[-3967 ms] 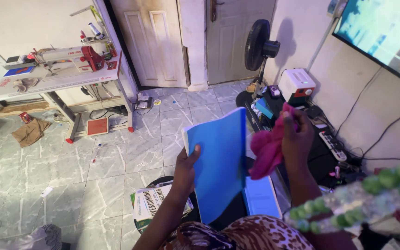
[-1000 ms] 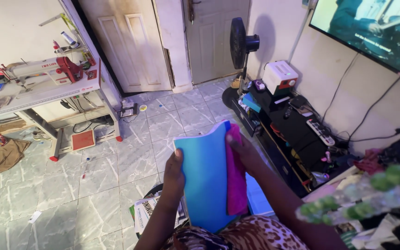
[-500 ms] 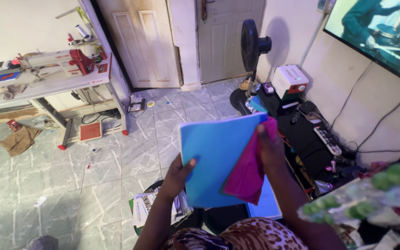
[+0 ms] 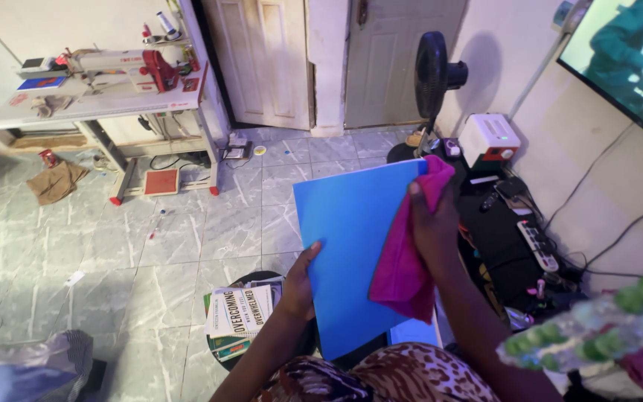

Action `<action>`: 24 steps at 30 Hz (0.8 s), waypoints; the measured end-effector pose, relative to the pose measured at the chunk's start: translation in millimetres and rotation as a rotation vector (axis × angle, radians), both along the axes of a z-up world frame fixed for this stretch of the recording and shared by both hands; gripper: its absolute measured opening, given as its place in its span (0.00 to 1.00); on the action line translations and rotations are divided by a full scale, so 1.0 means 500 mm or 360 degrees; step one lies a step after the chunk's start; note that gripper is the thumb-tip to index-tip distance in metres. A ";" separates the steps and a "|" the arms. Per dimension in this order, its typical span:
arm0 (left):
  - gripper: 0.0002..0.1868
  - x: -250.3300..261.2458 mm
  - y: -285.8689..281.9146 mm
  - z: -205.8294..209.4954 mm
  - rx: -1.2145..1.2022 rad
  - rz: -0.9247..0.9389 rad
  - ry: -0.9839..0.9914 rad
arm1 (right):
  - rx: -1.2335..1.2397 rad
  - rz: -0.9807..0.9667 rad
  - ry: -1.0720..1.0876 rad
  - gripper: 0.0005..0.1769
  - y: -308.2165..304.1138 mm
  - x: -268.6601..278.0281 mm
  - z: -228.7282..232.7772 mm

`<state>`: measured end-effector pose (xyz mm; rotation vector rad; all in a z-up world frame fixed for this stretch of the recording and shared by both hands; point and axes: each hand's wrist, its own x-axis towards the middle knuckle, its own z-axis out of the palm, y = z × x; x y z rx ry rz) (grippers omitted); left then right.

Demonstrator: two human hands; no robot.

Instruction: Wipe down blue document folders using a pink cloth and organize them.

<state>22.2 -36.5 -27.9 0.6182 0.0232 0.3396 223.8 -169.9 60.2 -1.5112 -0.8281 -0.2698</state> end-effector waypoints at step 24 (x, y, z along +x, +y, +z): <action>0.33 -0.051 -0.027 0.099 -0.0250 0.0568 0.0113 | -0.0276 0.0931 -0.1413 0.23 0.057 -0.175 -0.066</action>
